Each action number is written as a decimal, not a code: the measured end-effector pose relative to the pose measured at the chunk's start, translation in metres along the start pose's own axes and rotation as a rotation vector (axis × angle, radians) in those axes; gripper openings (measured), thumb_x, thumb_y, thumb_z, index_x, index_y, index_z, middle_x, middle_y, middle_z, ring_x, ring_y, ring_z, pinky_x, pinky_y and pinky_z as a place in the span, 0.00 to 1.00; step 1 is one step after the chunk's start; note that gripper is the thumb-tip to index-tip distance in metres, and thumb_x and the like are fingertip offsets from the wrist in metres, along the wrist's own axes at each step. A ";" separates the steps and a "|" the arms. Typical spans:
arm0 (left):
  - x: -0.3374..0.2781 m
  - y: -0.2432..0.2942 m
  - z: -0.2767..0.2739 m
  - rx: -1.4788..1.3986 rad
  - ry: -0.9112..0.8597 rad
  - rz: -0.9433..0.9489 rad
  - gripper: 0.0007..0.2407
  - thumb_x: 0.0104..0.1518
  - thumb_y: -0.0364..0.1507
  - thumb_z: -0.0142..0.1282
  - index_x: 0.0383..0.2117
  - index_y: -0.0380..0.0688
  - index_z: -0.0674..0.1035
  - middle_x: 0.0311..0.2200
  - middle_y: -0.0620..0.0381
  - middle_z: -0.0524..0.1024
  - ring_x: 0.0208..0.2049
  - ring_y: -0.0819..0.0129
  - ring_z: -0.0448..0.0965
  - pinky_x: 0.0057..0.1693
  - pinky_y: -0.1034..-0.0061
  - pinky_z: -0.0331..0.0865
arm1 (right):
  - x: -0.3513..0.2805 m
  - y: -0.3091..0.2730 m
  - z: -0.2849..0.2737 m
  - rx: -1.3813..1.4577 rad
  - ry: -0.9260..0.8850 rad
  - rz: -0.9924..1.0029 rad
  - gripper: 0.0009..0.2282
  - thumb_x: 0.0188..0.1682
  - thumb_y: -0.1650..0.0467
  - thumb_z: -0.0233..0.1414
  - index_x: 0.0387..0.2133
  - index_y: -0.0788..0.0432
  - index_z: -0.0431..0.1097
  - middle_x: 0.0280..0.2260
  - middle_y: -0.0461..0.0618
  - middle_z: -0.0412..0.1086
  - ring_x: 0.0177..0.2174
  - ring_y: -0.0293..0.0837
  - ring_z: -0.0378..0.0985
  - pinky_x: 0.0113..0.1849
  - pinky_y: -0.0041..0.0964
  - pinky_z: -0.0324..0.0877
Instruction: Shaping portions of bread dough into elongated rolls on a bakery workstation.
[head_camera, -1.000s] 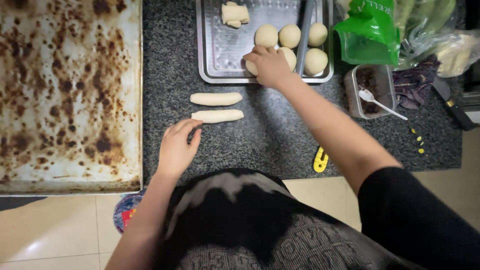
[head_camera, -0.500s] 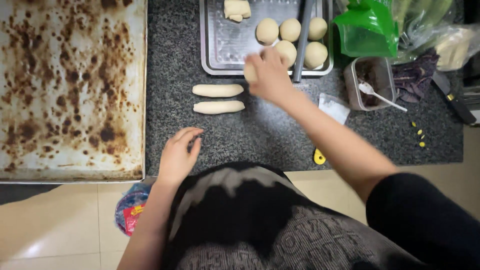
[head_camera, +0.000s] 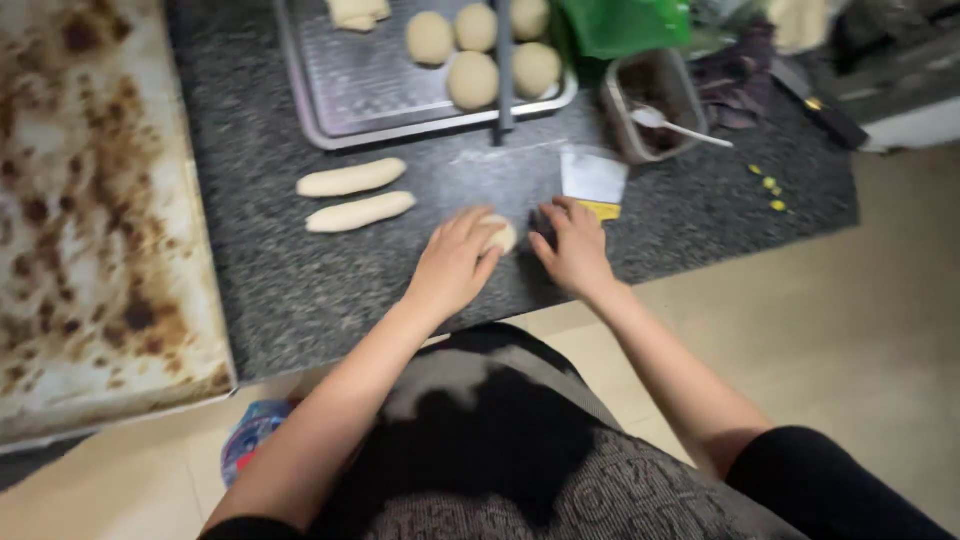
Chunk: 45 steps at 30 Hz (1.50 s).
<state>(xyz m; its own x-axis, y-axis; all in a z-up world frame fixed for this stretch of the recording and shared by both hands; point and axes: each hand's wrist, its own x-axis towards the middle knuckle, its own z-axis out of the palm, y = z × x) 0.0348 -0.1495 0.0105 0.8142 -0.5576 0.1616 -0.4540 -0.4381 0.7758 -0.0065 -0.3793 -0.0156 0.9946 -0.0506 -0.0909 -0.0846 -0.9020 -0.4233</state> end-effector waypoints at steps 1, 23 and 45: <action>0.011 -0.004 0.016 -0.009 -0.010 0.016 0.12 0.60 0.30 0.56 0.49 0.45 0.79 0.57 0.49 0.74 0.60 0.49 0.71 0.64 0.59 0.64 | -0.007 0.010 0.003 -0.007 0.010 0.016 0.26 0.46 0.62 0.59 0.57 0.57 0.66 0.58 0.61 0.62 0.57 0.64 0.65 0.54 0.58 0.60; 0.059 -0.011 0.087 0.630 -0.173 -0.075 0.33 0.58 0.54 0.43 0.68 0.50 0.63 0.72 0.45 0.49 0.72 0.46 0.45 0.71 0.44 0.37 | -0.018 0.070 -0.010 -0.073 0.268 0.097 0.19 0.48 0.78 0.48 0.54 0.62 0.67 0.64 0.64 0.58 0.65 0.63 0.55 0.63 0.63 0.47; -0.009 0.009 0.078 -0.118 0.561 -0.238 0.29 0.62 0.29 0.55 0.68 0.32 0.58 0.72 0.32 0.47 0.74 0.40 0.47 0.75 0.56 0.45 | 0.234 0.029 0.083 0.390 0.283 -0.106 0.19 0.41 0.69 0.64 0.41 0.65 0.63 0.39 0.60 0.68 0.40 0.55 0.73 0.43 0.46 0.69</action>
<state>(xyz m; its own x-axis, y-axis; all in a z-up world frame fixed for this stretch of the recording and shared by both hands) -0.0047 -0.2028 -0.0315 0.9689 0.0154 0.2470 -0.2196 -0.4063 0.8869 0.2186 -0.3817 -0.1238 0.9718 -0.1302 0.1968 0.0558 -0.6834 -0.7279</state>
